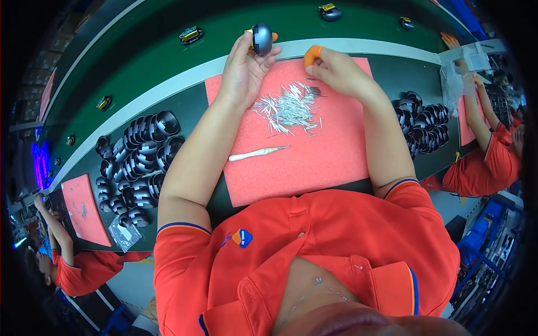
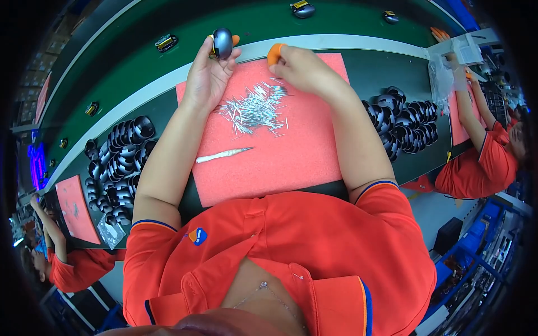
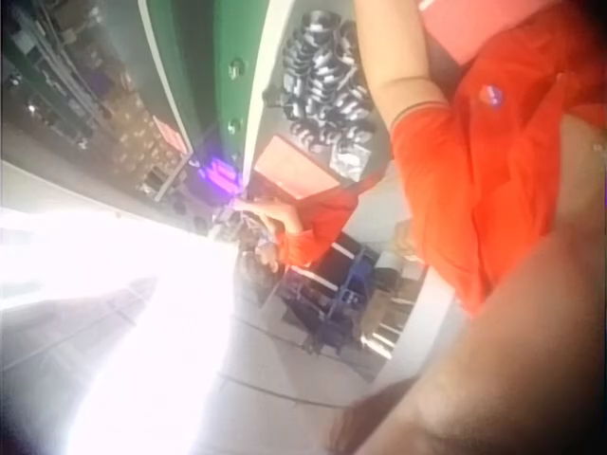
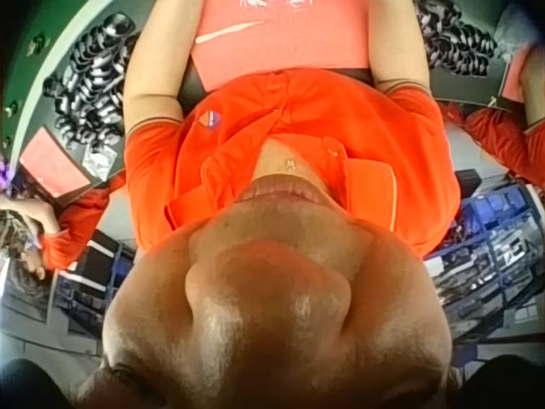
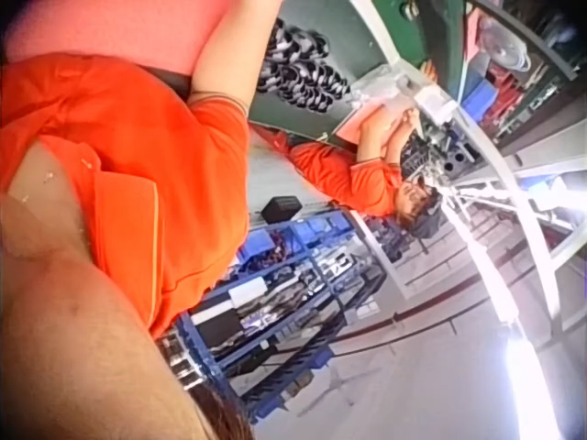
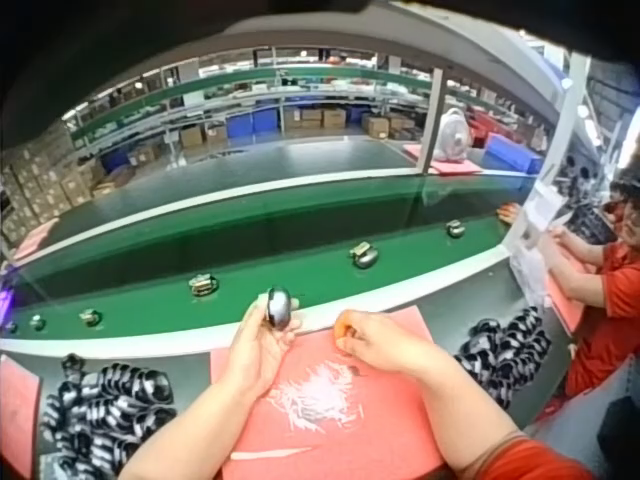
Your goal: The person assembles small electronic components and small parts into plastic housings by hand at a production line station.
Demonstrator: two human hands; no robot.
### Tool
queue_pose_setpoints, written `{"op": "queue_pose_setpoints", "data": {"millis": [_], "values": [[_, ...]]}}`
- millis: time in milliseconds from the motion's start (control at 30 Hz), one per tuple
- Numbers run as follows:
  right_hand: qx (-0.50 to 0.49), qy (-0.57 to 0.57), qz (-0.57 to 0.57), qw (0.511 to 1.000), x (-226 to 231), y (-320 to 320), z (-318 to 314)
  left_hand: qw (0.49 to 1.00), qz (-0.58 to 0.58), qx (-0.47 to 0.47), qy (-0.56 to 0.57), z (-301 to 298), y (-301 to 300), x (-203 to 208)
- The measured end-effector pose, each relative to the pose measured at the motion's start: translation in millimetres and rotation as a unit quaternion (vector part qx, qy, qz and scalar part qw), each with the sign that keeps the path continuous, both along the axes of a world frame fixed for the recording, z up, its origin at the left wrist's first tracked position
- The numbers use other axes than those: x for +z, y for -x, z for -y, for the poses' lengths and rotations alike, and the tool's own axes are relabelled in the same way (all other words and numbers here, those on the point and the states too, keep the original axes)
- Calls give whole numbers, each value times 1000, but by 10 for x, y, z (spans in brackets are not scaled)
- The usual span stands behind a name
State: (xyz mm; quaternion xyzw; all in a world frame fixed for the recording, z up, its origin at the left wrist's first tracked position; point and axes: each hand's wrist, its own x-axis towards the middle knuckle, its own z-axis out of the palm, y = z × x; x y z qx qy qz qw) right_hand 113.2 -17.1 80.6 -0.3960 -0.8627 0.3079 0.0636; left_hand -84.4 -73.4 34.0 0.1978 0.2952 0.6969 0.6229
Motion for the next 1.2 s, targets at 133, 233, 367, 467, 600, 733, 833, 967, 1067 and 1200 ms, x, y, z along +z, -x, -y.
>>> {"op": "queue_pose_setpoints", "data": {"millis": [133,233,367,467,600,733,833,967,1067,1200], "values": [[-115,72,-184,974,-307,-30,-221,995,-81,-41,-46,-8,-52,31],[-151,117,-296,936,-336,-19,-248,967,-249,-20,-45,25,-173,49],[-176,197,-430,863,-53,84,-28,940,-331,-20,-76,95,-236,65],[-110,121,-459,873,-98,135,20,946,-318,-29,-62,122,-249,100],[-69,-105,-343,931,-75,164,70,946,-317,-23,-62,110,-232,67],[-55,-133,-344,928,-58,164,80,949,-309,-32,-56,102,-241,102],[-40,-123,-337,933,-55,176,83,944,-321,-26,-68,92,-239,94],[-35,-58,-348,935,-61,156,55,952,-297,-42,-57,96,-237,117],[-67,-71,-359,928,-121,190,91,953,-295,-51,-46,97,-213,112],[-80,-132,-382,911,-167,227,151,956,-286,-56,-35,115,-199,108]]}}
